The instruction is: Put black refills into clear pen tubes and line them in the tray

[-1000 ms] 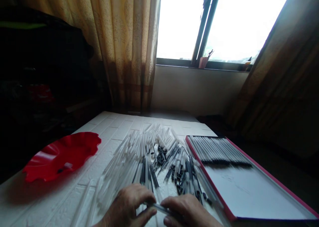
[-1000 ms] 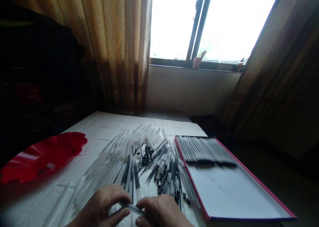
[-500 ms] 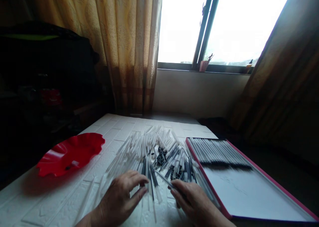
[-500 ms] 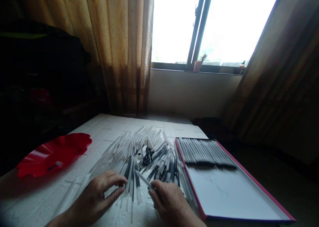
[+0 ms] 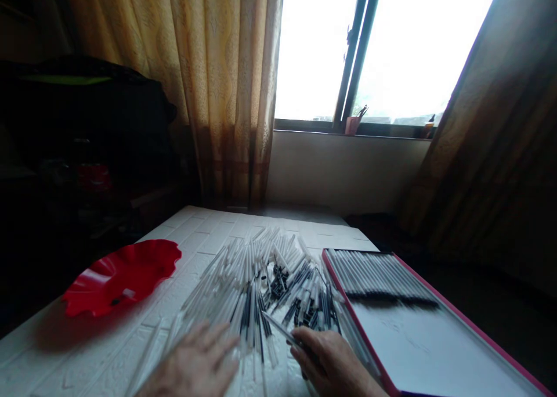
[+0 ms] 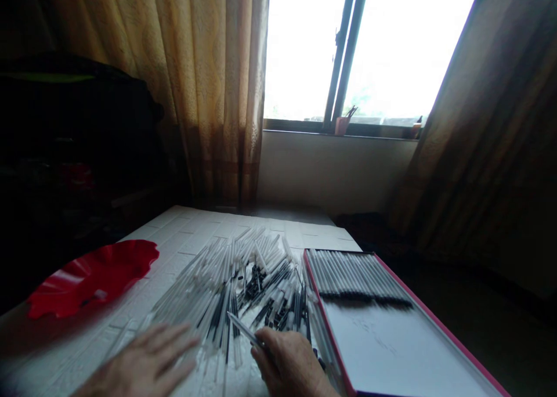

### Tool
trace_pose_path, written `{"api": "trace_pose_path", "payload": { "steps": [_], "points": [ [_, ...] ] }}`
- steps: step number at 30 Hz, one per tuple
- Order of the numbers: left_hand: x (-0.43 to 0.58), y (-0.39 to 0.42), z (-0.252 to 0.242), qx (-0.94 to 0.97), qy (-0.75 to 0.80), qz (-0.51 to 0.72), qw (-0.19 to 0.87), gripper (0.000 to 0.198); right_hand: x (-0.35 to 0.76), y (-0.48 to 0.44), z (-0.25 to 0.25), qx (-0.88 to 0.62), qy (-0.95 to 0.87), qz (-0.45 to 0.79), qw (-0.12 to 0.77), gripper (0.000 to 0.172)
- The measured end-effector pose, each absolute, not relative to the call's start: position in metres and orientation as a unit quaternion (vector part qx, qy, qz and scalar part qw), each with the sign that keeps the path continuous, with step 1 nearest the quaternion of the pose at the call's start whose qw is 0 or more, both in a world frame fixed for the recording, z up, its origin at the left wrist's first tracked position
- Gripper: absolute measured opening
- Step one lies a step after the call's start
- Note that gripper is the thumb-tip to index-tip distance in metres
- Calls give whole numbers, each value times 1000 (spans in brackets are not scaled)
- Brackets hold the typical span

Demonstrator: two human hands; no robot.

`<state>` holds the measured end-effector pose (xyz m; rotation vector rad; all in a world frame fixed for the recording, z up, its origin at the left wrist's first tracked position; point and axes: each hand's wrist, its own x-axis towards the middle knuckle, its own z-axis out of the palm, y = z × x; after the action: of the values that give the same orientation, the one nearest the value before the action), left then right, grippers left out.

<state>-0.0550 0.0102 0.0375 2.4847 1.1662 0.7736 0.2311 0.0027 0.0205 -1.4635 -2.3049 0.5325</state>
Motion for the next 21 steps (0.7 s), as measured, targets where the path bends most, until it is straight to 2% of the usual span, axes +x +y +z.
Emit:
{"api": "trace_pose_path", "payload": {
  "steps": [3, 5, 14, 19, 21],
  "points": [
    [-70, 55, 59, 829, 520, 202, 15, 26, 233, 3, 21, -518, -810, 199, 193, 26],
    [-74, 83, 66, 810, 556, 186, -3, 29, 234, 4, 20, -519, -809, 192, 199, 25],
    [-57, 141, 39, 779, 617, 97, 50, 24, 238, 10, 6, -516, -824, 145, 182, 23],
    [-60, 133, 46, 771, 611, 157, 89, 18, 239, 10, 4, -508, -831, 138, 181, 28],
    [-60, 122, 48, 764, 601, 205, 113, 22, 238, 9, 4, -501, -832, 129, 200, 31]
  ]
}}
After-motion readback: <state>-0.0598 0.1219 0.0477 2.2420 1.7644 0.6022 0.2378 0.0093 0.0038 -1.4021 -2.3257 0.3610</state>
